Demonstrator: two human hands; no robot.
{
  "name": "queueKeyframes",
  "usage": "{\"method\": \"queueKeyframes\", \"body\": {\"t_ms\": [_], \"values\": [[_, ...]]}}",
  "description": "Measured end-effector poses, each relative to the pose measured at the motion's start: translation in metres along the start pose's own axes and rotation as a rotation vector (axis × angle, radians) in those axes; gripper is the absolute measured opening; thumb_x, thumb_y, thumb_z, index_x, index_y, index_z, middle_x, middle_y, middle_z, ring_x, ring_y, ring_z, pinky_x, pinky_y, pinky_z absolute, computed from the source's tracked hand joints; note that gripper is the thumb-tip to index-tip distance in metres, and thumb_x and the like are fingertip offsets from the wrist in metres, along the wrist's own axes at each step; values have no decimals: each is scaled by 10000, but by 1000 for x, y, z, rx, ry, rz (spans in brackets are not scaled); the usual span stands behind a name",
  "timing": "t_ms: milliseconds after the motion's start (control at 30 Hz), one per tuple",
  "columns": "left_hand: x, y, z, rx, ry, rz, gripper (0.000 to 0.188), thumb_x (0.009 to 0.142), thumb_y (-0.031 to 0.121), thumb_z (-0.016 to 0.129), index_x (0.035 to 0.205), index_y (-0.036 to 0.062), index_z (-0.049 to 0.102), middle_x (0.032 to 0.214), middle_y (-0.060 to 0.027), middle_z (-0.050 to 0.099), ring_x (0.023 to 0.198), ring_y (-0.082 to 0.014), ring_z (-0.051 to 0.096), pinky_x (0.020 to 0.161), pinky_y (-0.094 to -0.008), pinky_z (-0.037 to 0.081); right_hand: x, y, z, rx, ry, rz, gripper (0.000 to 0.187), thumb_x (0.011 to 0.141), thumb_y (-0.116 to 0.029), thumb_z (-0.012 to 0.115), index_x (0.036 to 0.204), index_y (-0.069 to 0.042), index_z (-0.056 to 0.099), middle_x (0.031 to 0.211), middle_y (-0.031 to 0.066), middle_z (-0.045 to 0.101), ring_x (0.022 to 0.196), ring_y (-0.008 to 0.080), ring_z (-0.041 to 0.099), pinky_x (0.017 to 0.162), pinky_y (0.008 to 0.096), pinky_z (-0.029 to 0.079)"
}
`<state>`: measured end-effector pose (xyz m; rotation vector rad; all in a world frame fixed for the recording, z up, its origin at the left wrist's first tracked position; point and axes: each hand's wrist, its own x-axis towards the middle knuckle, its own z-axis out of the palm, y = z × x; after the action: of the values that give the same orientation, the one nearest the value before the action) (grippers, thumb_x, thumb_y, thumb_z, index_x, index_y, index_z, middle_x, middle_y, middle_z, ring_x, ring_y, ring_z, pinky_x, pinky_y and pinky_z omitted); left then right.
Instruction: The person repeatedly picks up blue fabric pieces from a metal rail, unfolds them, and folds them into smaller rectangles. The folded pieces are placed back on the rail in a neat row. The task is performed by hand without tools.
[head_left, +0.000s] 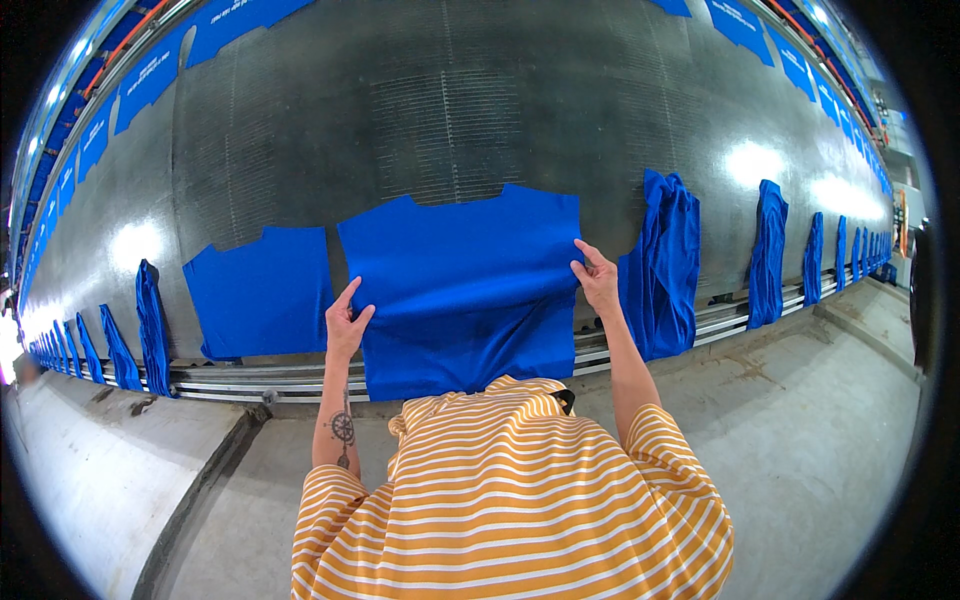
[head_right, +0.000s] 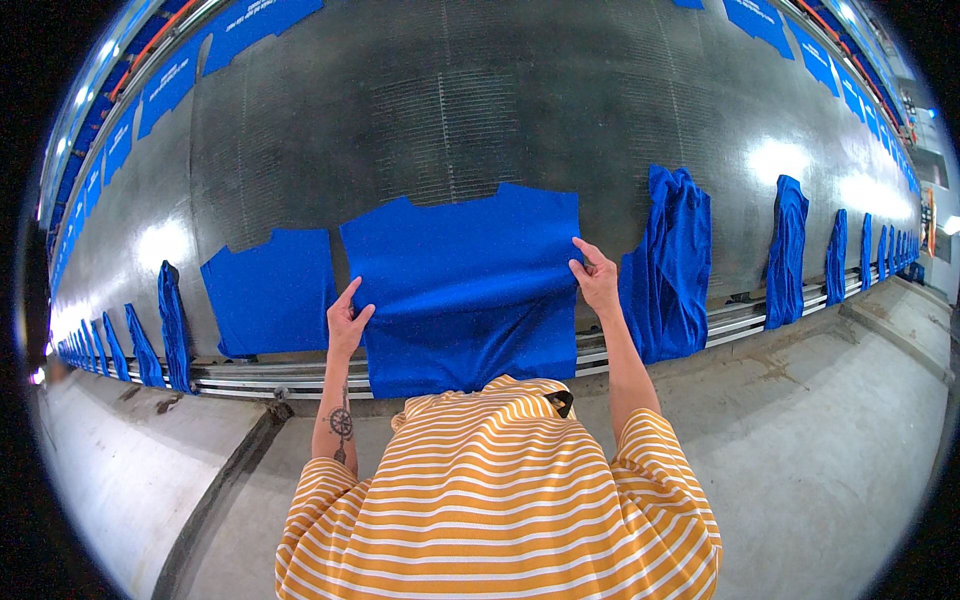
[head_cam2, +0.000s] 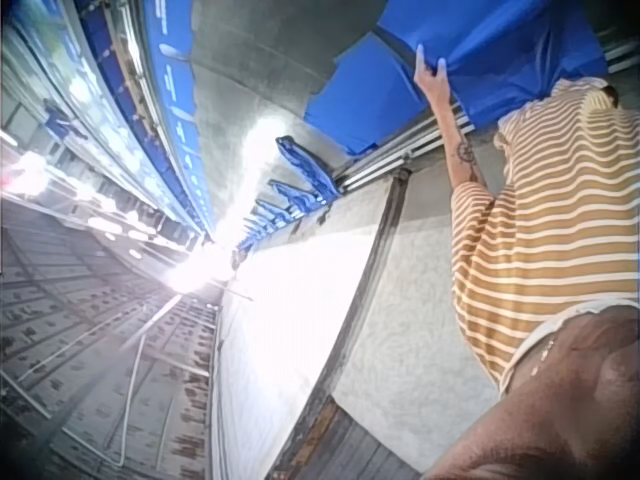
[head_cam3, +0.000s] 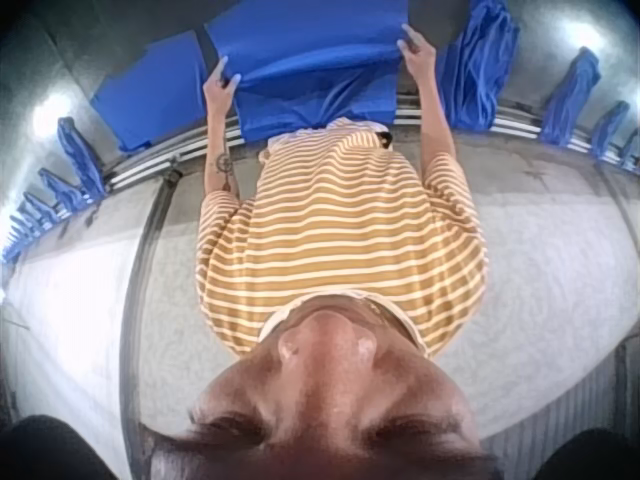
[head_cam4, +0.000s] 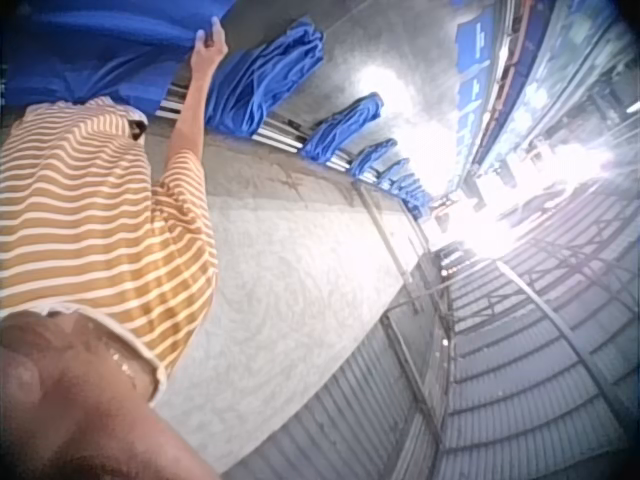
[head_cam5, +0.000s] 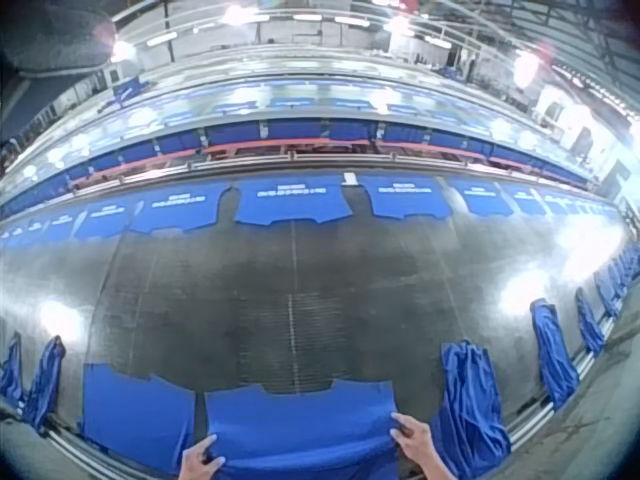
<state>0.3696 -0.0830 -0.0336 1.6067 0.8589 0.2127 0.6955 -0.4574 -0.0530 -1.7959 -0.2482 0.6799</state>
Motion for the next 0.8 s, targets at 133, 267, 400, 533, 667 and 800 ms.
{"method": "queueKeyframes", "body": {"t_ms": [133, 267, 400, 533, 667, 800], "values": [[0, -6, -3, 30, 3, 21, 615, 772, -60, 722, 1358, 17, 553, 935, 61, 628, 569, 11, 290, 470, -179, 270, 0, -6, 2, 3, -2, -11, 456, 878, 68, 627, 1324, -13, 578, 1292, 31, 583, 981, 41, 566, 698, 163, 485], [-1, 0, -2, 56, -3, 4, 625, 768, -59, 724, 1362, 20, 550, 969, 55, 641, 567, 8, 289, 471, -177, 274, 0, -1, 1, -15, 9, -31, 459, 875, 60, 635, 1323, -23, 582, 1259, 18, 590, 969, 37, 561, 694, 158, 478], [-3, 3, -3, 75, -9, -12, 630, 766, -57, 722, 1366, 23, 546, 1013, 49, 646, 579, 7, 298, 486, -173, 288, 0, -5, 1, -39, -11, 4, 457, 882, 91, 622, 1327, 10, 560, 1313, 54, 566, 1065, 87, 578, 817, 202, 529], [-2, 3, -2, 81, -11, -31, 632, 766, -52, 722, 1368, 22, 544, 1082, 29, 657, 603, 6, 316, 508, -172, 310, 0, -4, 0, -52, -11, 22, 461, 879, 93, 623, 1328, 9, 560, 1310, 58, 567, 1077, 89, 574, 817, 202, 531], [-2, 6, -1, 109, -22, -18, 623, 766, -41, 726, 1360, 18, 549, 1179, -13, 655, 623, -4, 367, 532, -172, 345, -1, -3, 0, -99, 6, -15, 471, 870, 81, 639, 1328, 1, 563, 1297, 61, 568, 1018, 83, 592, 767, 197, 536], [-6, -14, -1, 56, 21, 72, 597, 775, -26, 727, 1347, 21, 560, 1287, -68, 620, 682, -9, 476, 567, -178, 401, -3, -27, 4, -269, -8, -1, 477, 856, 52, 670, 1319, -25, 583, 1258, 54, 577, 893, 67, 610, 665, 191, 520]]}}
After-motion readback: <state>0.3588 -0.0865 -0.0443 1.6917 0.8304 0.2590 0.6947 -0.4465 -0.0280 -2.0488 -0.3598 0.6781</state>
